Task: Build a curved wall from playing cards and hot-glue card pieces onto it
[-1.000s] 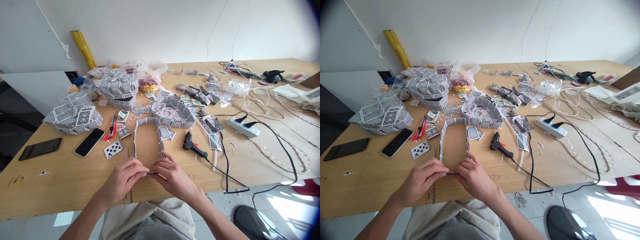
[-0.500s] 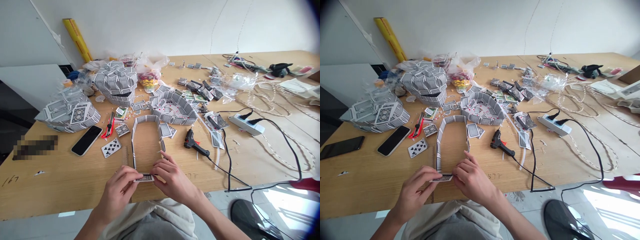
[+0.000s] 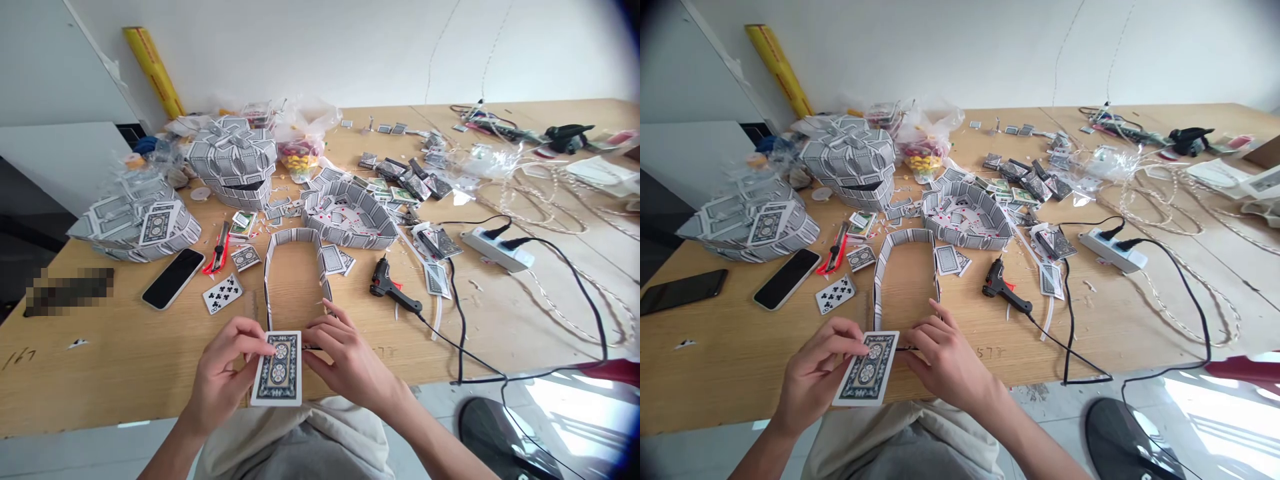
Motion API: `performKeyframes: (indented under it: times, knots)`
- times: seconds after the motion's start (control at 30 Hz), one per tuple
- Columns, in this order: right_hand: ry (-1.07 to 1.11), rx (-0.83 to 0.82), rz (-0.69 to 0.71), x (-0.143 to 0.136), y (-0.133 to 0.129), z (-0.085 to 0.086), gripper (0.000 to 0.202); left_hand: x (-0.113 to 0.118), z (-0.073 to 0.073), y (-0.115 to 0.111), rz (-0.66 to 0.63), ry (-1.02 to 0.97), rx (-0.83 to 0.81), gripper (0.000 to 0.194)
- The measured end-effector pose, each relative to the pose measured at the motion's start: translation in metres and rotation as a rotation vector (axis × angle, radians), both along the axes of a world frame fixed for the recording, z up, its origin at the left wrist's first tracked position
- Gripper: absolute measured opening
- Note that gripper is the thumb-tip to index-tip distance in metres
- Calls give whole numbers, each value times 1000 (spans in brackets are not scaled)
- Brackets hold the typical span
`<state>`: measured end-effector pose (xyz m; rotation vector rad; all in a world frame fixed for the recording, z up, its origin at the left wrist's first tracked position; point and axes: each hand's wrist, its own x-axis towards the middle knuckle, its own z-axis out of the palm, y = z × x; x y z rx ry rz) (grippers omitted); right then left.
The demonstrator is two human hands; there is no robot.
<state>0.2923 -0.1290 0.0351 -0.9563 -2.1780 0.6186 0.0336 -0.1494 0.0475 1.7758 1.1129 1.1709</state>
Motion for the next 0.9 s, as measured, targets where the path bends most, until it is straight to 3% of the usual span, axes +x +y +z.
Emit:
performKeyframes:
  times: [0.2, 0.3, 0.47, 0.6, 0.73, 0.9]
  knots:
    - [255, -150, -117, -6, -14, 24, 17, 1, 0, -6, 70, 27, 150, 25]
    - [300, -141, -172, -14, -25, 27, 16, 0, -2, -10, 74, 35, 194, 29]
    - [209, 3, -164, -18, -30, 16, 20, -16, -12, -17, 185, 100, 99, 21]
    - [-18, 48, -154, -12, -21, 5, 18, -23, -20, -25, 219, 53, -75, 24]
    - [-191, 13, -57, -11, -12, -1, 10, -14, -28, -31, 231, -3, -181, 18]
    - [-128, -81, -26, -10, -1, 9, 9, 8, -30, -22, 191, -59, -156, 18]
